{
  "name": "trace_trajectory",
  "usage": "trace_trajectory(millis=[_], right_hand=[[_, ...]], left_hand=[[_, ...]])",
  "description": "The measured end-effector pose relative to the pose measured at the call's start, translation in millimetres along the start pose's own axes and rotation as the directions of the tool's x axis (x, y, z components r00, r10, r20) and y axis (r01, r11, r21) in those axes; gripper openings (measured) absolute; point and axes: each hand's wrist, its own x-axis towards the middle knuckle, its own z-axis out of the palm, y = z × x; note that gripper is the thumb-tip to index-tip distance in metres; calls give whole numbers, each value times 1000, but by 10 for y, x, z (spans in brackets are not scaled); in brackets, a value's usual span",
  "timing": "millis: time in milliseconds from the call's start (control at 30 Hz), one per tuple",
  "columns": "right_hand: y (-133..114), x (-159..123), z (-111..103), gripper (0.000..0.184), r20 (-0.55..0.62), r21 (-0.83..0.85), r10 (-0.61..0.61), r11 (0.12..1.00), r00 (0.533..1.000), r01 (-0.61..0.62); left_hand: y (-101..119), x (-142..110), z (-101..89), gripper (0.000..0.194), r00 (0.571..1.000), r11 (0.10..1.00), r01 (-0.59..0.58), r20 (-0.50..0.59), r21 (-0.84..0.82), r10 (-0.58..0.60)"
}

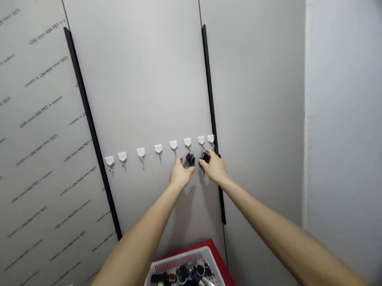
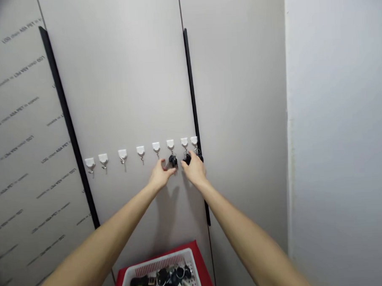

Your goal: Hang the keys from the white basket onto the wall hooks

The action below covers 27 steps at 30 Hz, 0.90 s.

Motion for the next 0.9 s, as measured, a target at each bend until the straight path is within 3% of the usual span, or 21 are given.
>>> trace_trajectory(millis=[100,167,233,333,500,567,700,900], right_hand=[[31,58,32,36,33,-33,32,999,999,-31],[55,94,-1,29,0,-8,25,1000,1000,-25],[38,177,-86,27,-47,14,-11,1000,999,12],[-93,354,-234,26,-76,32,-88,995,993,91],[-353,492,-347,23,50,75,-274,960,960,270],[-329,462,-365,21,23,59,-239,970,971,237],[-39,346,-372,17,-148,7,-1,1000,989,2],[323,172,-241,29,-57,-174,92,980,994,-100]], left_hand=[[151,112,134,39,998,996,26,-58,84,-21],[162,128,180,21,999,994,19,-38,104,-15],[160,149,148,21,1000,996,-10,-5,94,11],[217,226,-32,27,997,996,-70,40,62,67],[510,434,-399,30,965,960,-257,-21,115,261],[618,492,-495,31,942,943,-315,-87,106,325],[649,444,-561,32,922,936,-350,-183,-22,340],[269,-50,-379,28,953,940,-283,52,-192,298]])
